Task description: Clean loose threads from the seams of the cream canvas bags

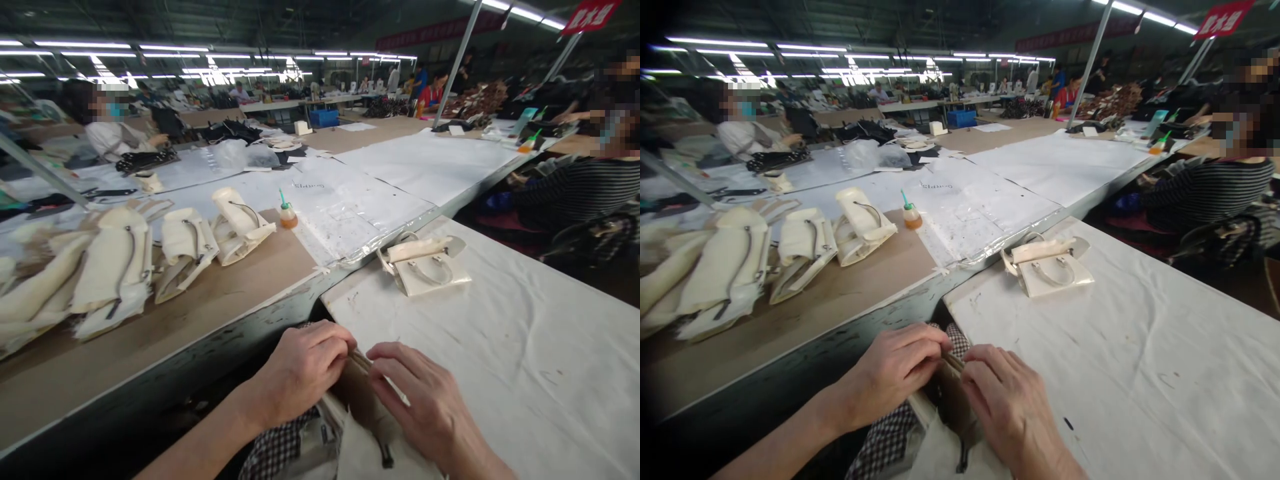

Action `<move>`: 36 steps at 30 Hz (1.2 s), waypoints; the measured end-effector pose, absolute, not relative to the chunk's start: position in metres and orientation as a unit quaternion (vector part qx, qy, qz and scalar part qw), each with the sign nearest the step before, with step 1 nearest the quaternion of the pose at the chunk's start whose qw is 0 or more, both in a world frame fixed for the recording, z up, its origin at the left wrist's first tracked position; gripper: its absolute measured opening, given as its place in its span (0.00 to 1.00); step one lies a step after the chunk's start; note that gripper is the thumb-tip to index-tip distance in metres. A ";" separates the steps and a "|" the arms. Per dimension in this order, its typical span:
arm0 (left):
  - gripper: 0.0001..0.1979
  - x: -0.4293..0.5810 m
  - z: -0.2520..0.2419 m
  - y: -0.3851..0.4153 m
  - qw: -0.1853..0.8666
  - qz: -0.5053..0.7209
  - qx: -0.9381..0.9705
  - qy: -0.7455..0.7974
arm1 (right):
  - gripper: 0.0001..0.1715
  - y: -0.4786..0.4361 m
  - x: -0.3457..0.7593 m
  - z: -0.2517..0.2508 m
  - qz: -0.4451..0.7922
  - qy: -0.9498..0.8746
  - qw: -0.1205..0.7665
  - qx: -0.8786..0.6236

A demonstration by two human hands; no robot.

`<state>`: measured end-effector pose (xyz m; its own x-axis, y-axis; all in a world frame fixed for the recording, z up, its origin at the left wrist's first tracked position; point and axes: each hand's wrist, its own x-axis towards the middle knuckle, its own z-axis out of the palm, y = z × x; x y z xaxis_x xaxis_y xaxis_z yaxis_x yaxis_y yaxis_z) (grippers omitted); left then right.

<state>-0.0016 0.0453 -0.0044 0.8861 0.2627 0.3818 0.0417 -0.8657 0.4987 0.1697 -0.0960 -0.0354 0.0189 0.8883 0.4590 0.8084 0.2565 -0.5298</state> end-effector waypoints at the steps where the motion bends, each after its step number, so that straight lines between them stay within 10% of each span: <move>1: 0.07 -0.006 -0.003 0.044 0.243 0.227 0.938 0.100 | 0.08 -0.090 0.169 -0.033 0.085 -0.698 0.387 -0.596; 36: 0.10 0.008 -0.023 0.064 0.425 0.250 0.844 0.209 | 0.12 -0.063 0.160 -0.067 0.252 -0.545 0.486 -0.635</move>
<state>0.0079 0.0642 -0.0235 0.7873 0.5659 0.2447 0.1407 -0.5514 0.8223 0.1601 -0.0630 -0.0672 0.2798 0.9367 0.2106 0.4473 0.0669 -0.8919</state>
